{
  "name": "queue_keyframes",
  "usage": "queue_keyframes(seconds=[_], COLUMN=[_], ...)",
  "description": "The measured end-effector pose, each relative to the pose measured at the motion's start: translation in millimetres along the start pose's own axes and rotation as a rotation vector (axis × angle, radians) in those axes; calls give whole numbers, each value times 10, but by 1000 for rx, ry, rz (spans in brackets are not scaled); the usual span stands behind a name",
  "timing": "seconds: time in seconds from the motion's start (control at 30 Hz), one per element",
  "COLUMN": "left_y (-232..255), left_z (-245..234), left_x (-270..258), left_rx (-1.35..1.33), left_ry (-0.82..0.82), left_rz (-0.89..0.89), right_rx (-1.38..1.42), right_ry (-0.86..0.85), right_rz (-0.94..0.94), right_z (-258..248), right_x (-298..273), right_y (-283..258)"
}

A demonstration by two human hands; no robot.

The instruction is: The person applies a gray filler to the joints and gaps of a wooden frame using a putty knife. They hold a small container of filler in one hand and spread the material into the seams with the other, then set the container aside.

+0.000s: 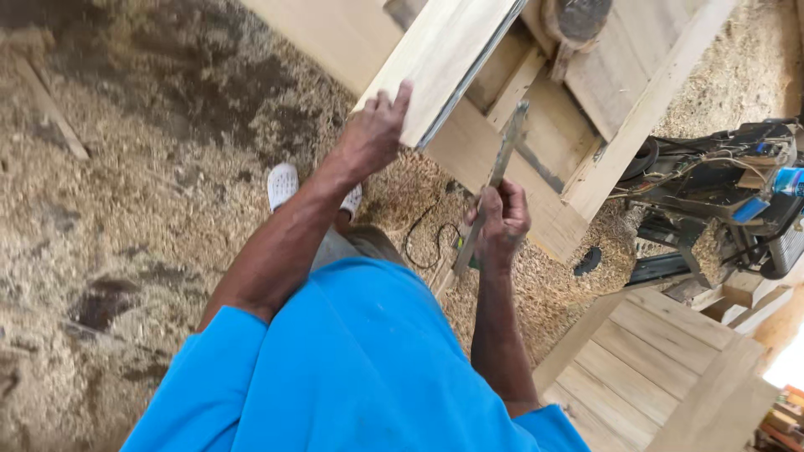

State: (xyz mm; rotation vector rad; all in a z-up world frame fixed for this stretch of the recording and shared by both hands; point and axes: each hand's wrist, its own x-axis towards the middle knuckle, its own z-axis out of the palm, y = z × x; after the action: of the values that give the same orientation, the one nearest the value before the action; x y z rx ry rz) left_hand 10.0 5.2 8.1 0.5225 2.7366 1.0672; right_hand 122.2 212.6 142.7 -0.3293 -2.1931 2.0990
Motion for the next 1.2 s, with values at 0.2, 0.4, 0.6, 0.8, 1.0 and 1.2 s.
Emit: queue_keyframes(seconds=[0.2, 0.4, 0.6, 0.8, 1.0, 1.2], left_y=[13, 553, 1353, 2084, 2928, 3132], left_z=[-127, -268, -156, 27, 103, 51], left_x=[-45, 62, 181, 335, 461, 928], left_rx=[384, 612, 649, 744, 1250, 273], left_ry=[-96, -95, -83, -16, -84, -477], left_rz=[11, 114, 240, 254, 372, 254], right_rx=[-36, 291, 367, 630, 791, 724], right_ry=[206, 158, 313, 415, 619, 841], right_rz=[195, 16, -30, -145, -28, -53], right_z=[-249, 130, 189, -209, -667, -1532], right_x=[-129, -233, -229, -58, 59, 87], right_y=[595, 882, 344, 300, 85, 241])
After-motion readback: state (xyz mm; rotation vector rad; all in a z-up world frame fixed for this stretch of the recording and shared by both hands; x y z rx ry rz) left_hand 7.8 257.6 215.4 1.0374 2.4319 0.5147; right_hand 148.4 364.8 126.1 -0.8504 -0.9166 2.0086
